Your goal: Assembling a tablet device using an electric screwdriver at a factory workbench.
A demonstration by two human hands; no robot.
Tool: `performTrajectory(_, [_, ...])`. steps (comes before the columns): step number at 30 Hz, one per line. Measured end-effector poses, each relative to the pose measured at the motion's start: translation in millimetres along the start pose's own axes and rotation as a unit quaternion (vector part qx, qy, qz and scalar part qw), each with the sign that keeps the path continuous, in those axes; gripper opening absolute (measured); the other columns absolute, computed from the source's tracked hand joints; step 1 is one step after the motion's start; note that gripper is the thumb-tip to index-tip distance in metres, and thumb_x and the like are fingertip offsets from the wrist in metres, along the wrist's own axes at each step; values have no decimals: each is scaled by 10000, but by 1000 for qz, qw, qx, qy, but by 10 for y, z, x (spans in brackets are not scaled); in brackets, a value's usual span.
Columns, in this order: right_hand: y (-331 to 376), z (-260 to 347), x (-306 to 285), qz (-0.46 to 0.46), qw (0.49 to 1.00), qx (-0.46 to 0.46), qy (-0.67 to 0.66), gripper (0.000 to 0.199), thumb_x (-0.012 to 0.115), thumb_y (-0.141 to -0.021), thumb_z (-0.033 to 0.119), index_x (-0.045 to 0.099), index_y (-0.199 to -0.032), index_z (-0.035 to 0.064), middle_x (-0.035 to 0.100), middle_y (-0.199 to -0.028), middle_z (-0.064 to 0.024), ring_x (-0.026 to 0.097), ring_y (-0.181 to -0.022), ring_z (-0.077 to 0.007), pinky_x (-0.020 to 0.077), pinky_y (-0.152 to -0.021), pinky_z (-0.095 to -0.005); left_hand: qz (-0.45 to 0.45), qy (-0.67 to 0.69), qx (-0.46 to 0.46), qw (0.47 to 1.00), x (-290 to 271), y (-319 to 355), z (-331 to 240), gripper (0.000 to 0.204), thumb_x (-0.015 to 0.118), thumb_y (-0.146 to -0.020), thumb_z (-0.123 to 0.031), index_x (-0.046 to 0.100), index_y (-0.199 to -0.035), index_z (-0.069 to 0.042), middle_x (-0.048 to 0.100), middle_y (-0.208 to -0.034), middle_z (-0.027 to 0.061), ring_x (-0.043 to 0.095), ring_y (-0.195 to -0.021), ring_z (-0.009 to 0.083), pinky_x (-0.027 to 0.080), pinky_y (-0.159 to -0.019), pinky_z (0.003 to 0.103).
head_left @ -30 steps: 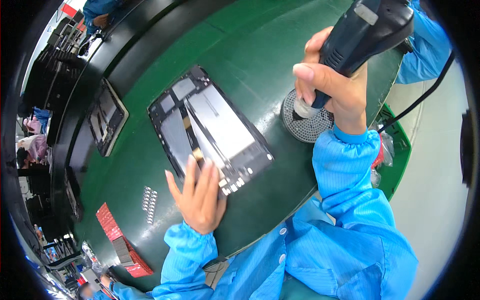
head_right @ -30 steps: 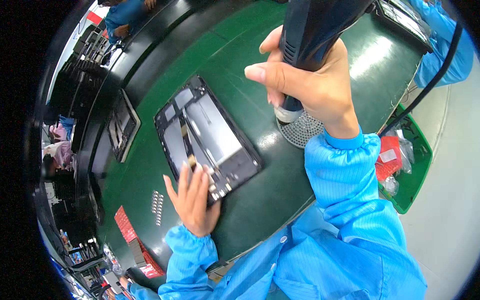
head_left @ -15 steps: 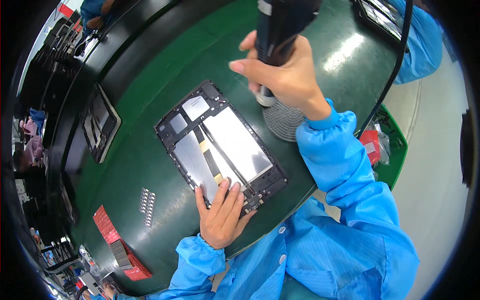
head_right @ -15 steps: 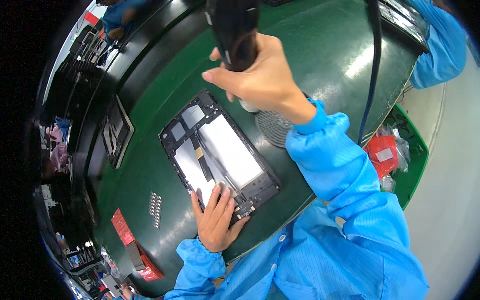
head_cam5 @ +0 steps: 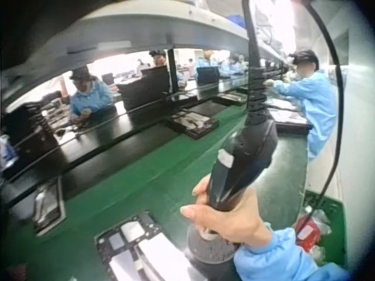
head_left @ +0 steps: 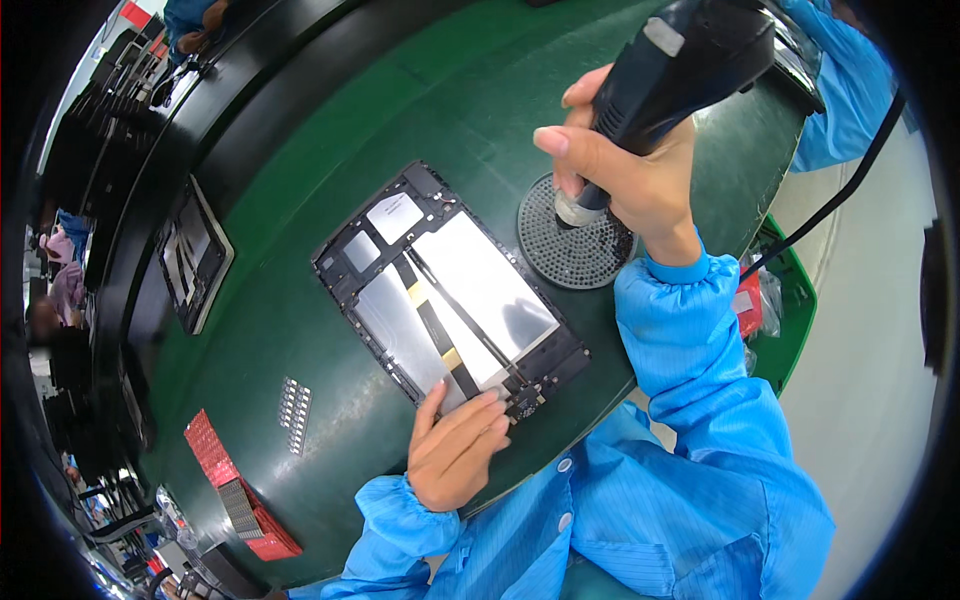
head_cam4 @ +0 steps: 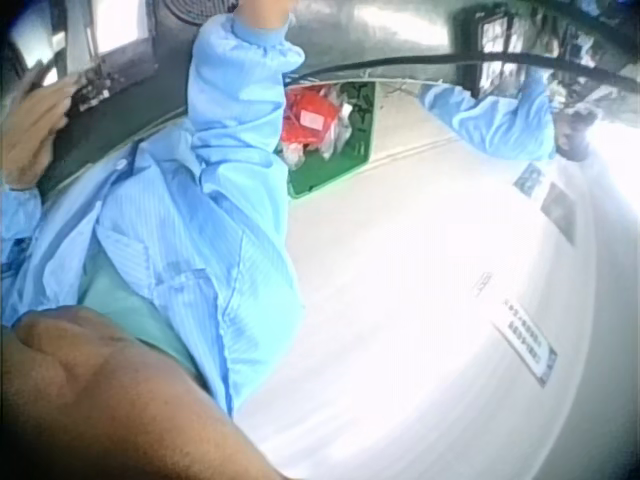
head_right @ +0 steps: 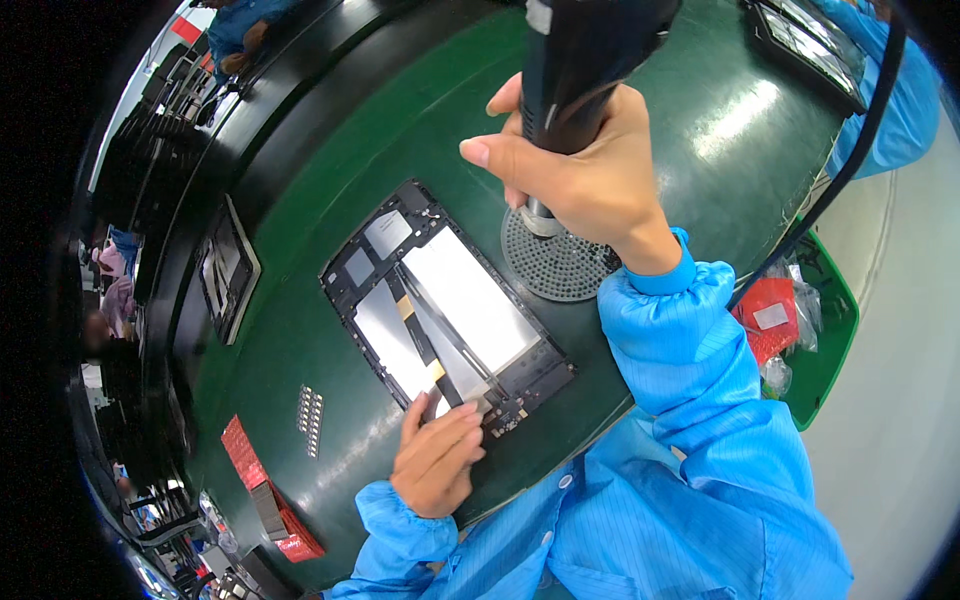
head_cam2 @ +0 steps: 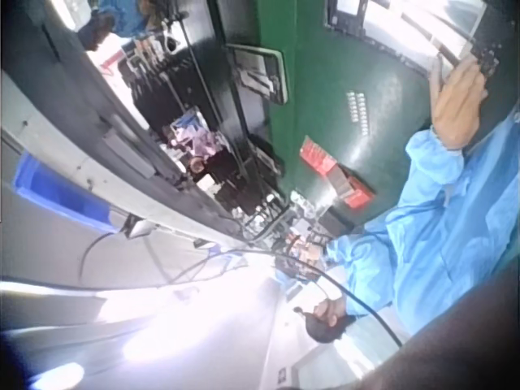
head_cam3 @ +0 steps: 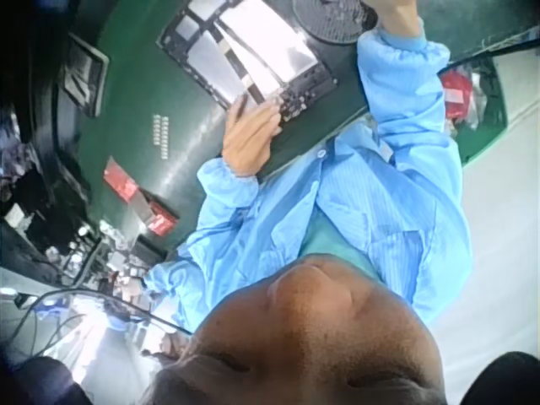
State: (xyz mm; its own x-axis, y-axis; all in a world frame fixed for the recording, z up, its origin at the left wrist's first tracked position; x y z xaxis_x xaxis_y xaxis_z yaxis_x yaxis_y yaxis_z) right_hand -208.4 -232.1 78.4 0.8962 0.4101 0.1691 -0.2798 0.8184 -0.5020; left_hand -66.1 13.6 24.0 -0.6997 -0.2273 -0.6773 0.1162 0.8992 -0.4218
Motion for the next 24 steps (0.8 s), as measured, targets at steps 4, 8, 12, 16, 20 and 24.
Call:
performTrajectory(4, [9,-30,-43,7,1000,0,25,253,766,-735,26,572,-896,-4,601,-600,-34,568,-476,-98,432,-443,-218,-82,-3,-6,997,-126,-79,104,323,627,-685,127,643,-972,-21,684,-884,149,685,-868,285,440,-922,506])
performTrajectory(8, [10,-24,-53,8,999,4,35,259,770,-730,26,572,-895,-4,601,-601,-37,572,-474,-103,433,-437,-222,-128,3,-120,985,-232,-84,132,207,613,-774,92,630,-956,-7,691,-932,167,686,-882,284,437,-921,511])
performTrajectory(12, [18,-12,-42,1,999,28,19,267,773,-719,23,568,-888,-9,603,-605,-43,573,-472,-105,436,-434,-226,-159,-8,-137,978,-314,-84,210,150,625,-803,49,648,-941,-4,680,-972,198,667,-949,309,443,-930,482])
performTrajectory(16, [12,-52,-53,14,999,30,33,274,775,-711,25,565,-883,-11,605,-607,-48,572,-469,-105,438,-430,-228,-201,-64,-169,963,-364,-98,226,152,648,-803,37,657,-952,8,643,-854,140,648,-801,253,510,-769,322])
performTrajectory(20, [7,-58,-76,13,999,21,46,276,777,-713,35,567,-885,-13,603,-599,-44,569,-464,-99,436,-426,-228,-191,-49,-223,955,-441,-43,266,109,634,-840,22,653,-947,27,605,-862,102,605,-817,187,484,-716,254])
performTrajectory(24, [-6,-82,-25,25,999,24,41,283,784,-712,52,573,-888,-15,599,-590,-32,568,-470,-95,435,-431,-225,-255,2,-235,938,-459,75,376,160,668,-776,80,653,-926,26,618,-820,119,614,-728,179,496,-644,251])
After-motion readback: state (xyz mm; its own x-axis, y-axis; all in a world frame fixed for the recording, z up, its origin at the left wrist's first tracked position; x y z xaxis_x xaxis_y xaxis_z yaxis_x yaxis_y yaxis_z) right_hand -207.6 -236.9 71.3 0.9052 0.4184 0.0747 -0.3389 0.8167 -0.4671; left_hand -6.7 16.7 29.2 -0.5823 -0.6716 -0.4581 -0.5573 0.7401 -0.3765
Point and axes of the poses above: each hand's wrist, its own y-axis away from the middle knuckle, its own x-axis out of the palm, z = x × y, the point moved 1 cm from there along -y, towards the middle knuckle
